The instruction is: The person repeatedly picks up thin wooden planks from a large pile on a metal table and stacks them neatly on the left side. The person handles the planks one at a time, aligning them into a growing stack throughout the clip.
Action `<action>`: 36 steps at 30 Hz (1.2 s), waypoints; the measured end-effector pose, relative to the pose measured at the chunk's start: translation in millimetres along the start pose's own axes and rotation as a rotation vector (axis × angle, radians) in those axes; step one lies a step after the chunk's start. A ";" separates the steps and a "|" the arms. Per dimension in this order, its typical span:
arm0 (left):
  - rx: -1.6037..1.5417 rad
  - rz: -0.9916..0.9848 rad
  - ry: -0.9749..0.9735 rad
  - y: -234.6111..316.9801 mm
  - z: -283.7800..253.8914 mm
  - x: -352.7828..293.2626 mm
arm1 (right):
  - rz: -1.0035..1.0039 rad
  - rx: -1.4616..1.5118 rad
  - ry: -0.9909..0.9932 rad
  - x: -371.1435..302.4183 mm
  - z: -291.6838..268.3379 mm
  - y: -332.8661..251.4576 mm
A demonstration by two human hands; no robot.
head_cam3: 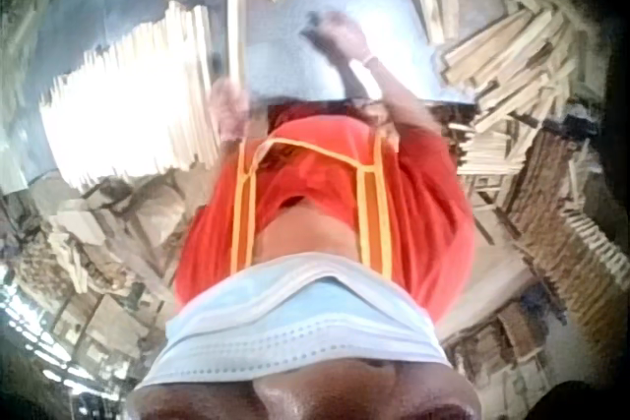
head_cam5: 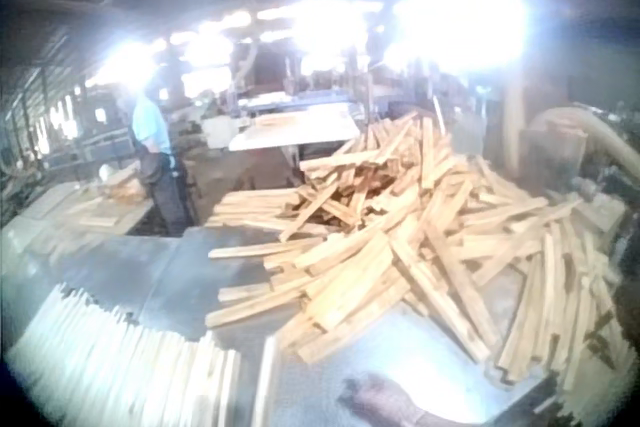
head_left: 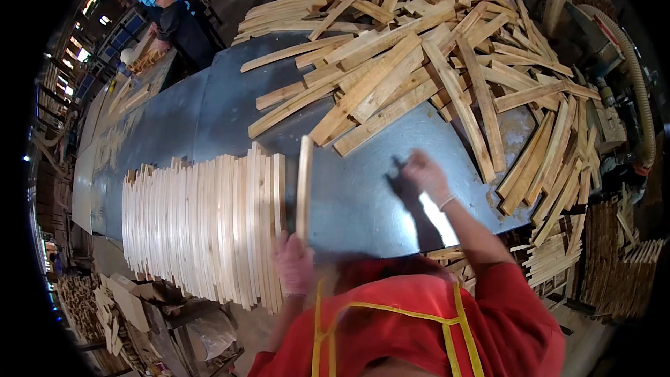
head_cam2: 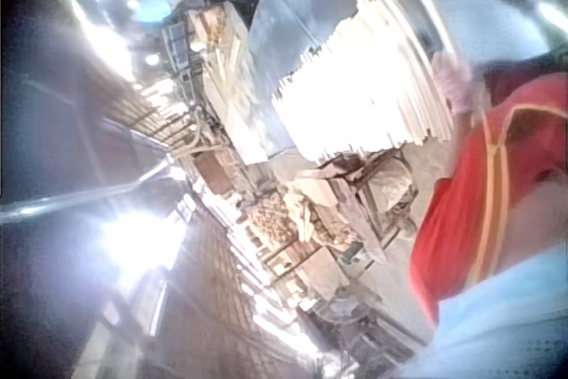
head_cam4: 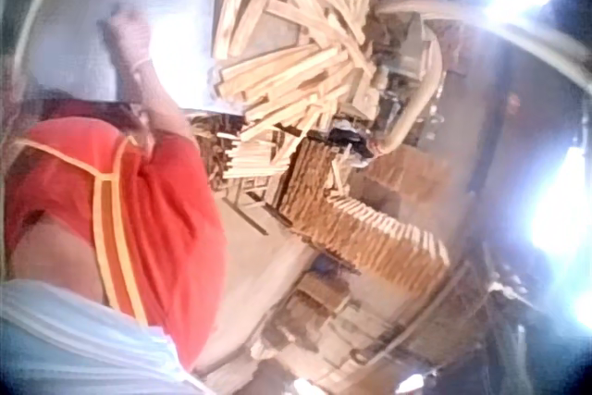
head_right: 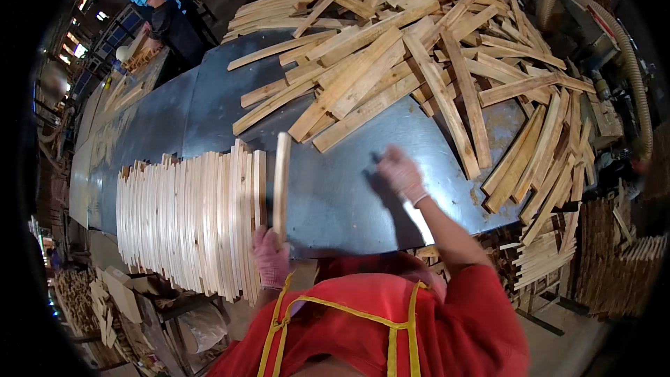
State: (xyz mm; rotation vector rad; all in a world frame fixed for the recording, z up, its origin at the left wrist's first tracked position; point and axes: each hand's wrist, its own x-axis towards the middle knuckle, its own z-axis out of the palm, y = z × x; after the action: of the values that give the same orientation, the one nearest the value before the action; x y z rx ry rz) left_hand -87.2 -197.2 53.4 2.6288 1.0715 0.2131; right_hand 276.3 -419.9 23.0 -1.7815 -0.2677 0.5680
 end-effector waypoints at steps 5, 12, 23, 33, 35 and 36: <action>0.357 -0.060 0.000 -22.9 9.7 29.2 | -0.128 -0.586 0.622 95.5 -158.2 -10.0; 0.001 0.121 0.089 78.2 57.0 213.1 | 0.187 -0.669 0.441 135.0 -238.6 11.8; 0.298 0.457 0.097 153.0 71.6 244.8 | -0.022 -0.826 0.436 118.2 -151.5 1.2; -1.043 -0.440 -0.157 76.2 32.6 90.1 | 0.078 0.382 0.065 16.2 -11.1 -15.5; -1.206 -0.570 -0.075 66.5 24.7 43.2 | 0.147 0.313 -0.017 -14.2 51.8 -5.5; -0.978 -0.466 -0.051 47.0 29.7 16.6 | 0.181 0.192 -0.066 -32.7 80.3 -4.0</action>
State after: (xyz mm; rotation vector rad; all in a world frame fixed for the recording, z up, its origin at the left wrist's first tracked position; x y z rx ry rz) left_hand -37.2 -223.8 41.0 1.4827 1.1318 0.4259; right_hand 208.1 -366.4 19.1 -1.6115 -0.0930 0.7570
